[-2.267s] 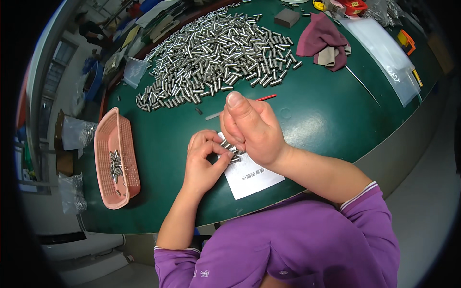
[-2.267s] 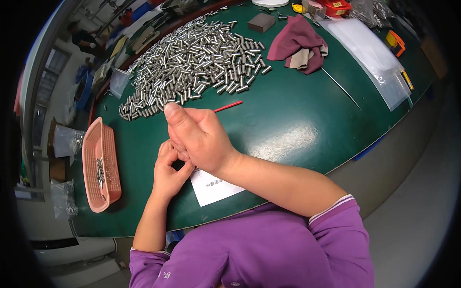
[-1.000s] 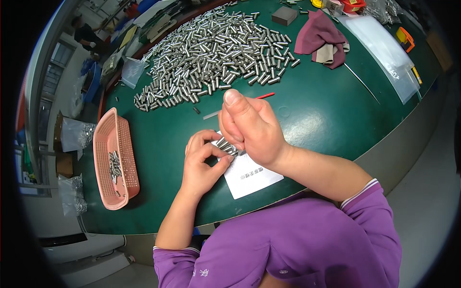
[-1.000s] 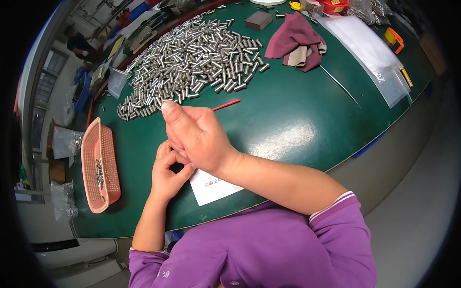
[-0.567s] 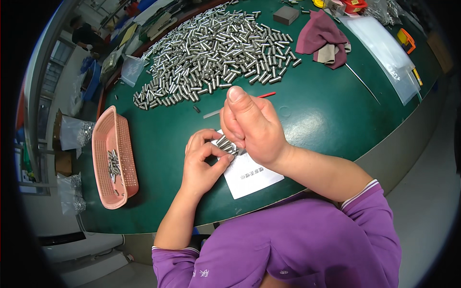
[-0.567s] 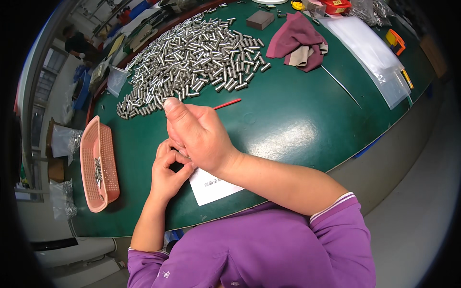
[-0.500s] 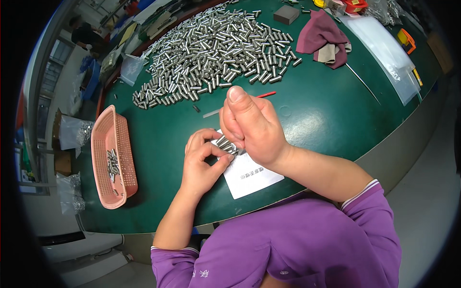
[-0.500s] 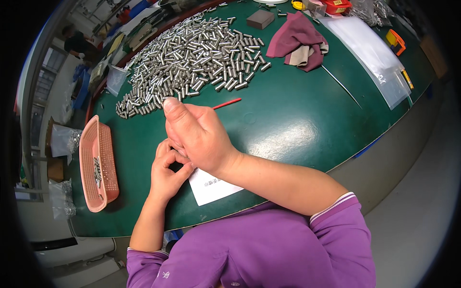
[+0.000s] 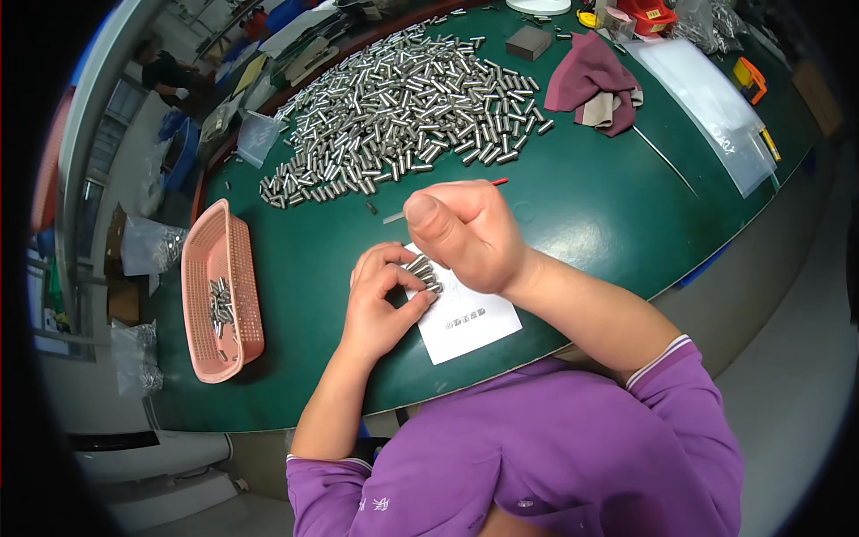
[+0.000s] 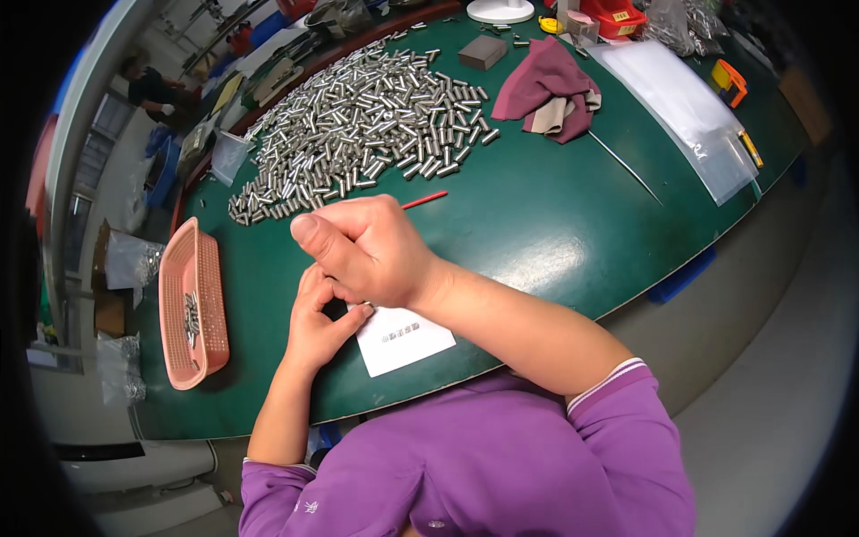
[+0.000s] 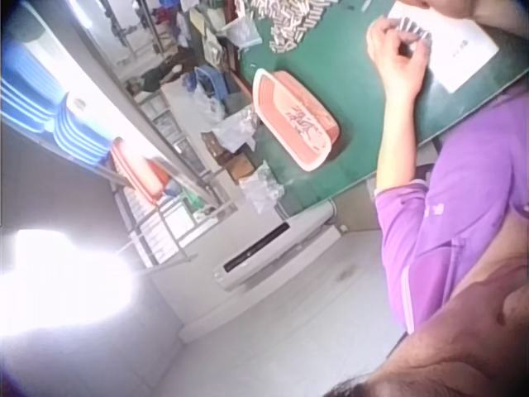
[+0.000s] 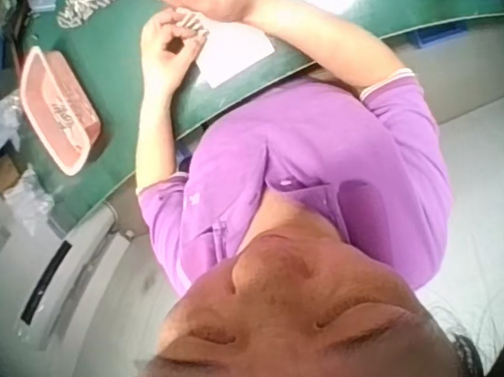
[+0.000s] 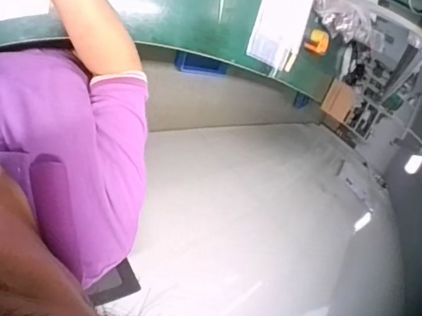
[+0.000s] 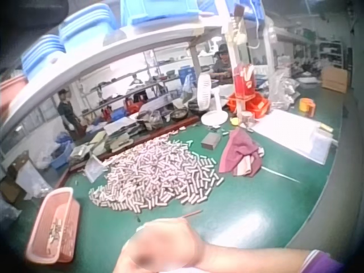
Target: The person sits at a green workbench and sorts small cylindrical metal parts. They pick up the parts from a large pile, measure them with a caliper, and place them into a pink basket or onto a white paper. The person handles the parts one by one, occasionally using a tool to assist in the sorting process.
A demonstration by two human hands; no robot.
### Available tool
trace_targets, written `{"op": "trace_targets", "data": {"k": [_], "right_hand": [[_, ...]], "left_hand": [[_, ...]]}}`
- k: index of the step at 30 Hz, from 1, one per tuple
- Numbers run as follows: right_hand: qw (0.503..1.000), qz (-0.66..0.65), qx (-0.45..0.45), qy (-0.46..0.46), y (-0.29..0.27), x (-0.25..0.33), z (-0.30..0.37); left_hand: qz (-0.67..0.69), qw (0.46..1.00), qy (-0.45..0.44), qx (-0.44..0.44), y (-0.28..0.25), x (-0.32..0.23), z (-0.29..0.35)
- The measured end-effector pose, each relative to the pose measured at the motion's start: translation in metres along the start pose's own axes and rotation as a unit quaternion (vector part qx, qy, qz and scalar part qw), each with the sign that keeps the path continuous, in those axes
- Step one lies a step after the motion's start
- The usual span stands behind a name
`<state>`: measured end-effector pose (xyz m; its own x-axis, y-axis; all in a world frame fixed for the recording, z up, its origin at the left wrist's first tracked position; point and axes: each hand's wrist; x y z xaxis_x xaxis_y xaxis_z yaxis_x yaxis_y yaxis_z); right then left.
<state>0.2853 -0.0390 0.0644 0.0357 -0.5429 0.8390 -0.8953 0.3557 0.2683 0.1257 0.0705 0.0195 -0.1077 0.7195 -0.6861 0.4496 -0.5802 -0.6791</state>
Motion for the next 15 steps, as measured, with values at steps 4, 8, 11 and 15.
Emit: {"op": "trace_targets", "data": {"k": [4,8,11,15], "right_hand": [[0.998,-0.049,-0.026,0.042,-0.007,-0.003,-0.005],[0.992,-0.075,-0.045,0.091,0.004,0.001,-0.001],[0.991,-0.097,-0.038,0.080,0.006,-0.006,0.003],[0.991,-0.105,-0.042,0.068,0.007,-0.008,0.004]], "left_hand": [[-0.006,1.000,0.018,0.000,0.004,0.006,0.001],[-0.022,1.000,0.017,0.005,0.003,0.004,0.001],[-0.009,1.000,0.009,0.005,0.003,0.003,0.000],[-0.011,1.000,0.007,0.008,0.003,0.002,0.000]]}}
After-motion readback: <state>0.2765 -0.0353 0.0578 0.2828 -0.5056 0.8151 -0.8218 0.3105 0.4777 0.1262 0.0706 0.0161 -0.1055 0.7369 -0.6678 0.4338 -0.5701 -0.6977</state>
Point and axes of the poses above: each hand's wrist, its own z-axis away from the middle knuckle, its own y-axis out of the palm, x = y × z, and after that the axes turned 3 degrees about z, right-handed
